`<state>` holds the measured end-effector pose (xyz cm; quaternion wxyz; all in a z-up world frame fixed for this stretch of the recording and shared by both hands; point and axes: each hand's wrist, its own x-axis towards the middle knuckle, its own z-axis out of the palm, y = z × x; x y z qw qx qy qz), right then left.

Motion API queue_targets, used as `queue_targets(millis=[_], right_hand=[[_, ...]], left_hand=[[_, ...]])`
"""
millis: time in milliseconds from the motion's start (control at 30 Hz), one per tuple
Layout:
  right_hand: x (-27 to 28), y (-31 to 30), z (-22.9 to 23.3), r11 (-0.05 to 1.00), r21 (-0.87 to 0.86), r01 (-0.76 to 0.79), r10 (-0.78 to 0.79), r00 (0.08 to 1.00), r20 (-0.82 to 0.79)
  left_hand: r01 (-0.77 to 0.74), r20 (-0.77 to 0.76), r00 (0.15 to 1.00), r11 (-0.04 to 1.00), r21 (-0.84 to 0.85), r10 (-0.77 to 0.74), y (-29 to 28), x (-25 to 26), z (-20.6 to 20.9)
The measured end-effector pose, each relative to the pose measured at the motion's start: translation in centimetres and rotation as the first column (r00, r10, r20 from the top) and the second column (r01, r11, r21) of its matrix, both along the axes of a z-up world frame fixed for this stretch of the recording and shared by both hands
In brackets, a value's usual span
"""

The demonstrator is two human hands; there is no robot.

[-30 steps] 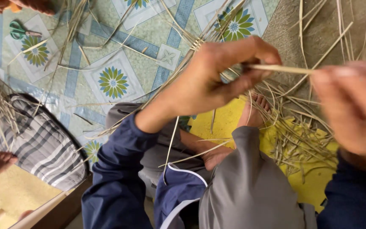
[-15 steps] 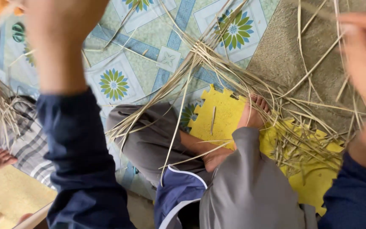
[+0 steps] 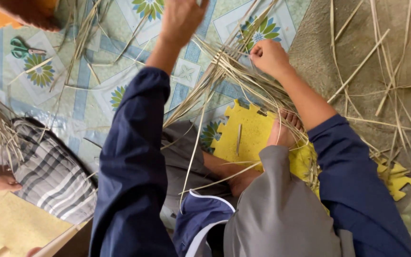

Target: Weaving natural fiber strips together to create a mat

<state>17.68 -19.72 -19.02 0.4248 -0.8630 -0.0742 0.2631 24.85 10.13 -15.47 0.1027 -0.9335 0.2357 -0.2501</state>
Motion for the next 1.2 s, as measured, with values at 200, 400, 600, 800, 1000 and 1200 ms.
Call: queue_targets(millis=[200, 400, 600, 800, 1000, 1200], right_hand=[[-0.8, 1.8, -1.1, 0.955, -0.297, 0.024, 0.193, 0.71, 0.677], [-3.6, 4.3, 1.5, 0.898, -0.368, -0.241, 0.326, 0.926, 0.19], [-4.6, 4.9, 1.1, 0.906, -0.41, -0.109, 0.277, 0.885, 0.375], [-5.9, 5.1, 3.1, 0.951, -0.294, -0.101, 0.225, 0.877, 0.425], [-5.6, 4.7, 5.3, 0.977, 0.076, -0.199, 0.168, 0.939, 0.3], [-2.6, 1.8, 1.4, 0.979, 0.188, 0.074, -0.105, 0.981, 0.162]], left_hand=[[0.158, -0.512, 0.843, 0.986, -0.058, -0.166, -2.4, -6.8, -5.1], [0.006, -0.476, 0.808, 0.812, -0.584, -0.348, -4.1, -10.5, -2.5], [-0.228, -0.547, 0.773, 0.664, -0.712, -0.321, -4.6, -12.1, -2.8], [-0.177, -0.555, 0.756, 0.708, -0.684, -0.348, -4.8, -12.2, -2.1], [-0.052, -0.494, 0.788, 0.76, -0.648, -0.367, -4.8, -12.3, -2.0], [-0.047, -0.473, 0.807, 0.76, -0.648, -0.353, -4.9, -12.8, -2.2]])
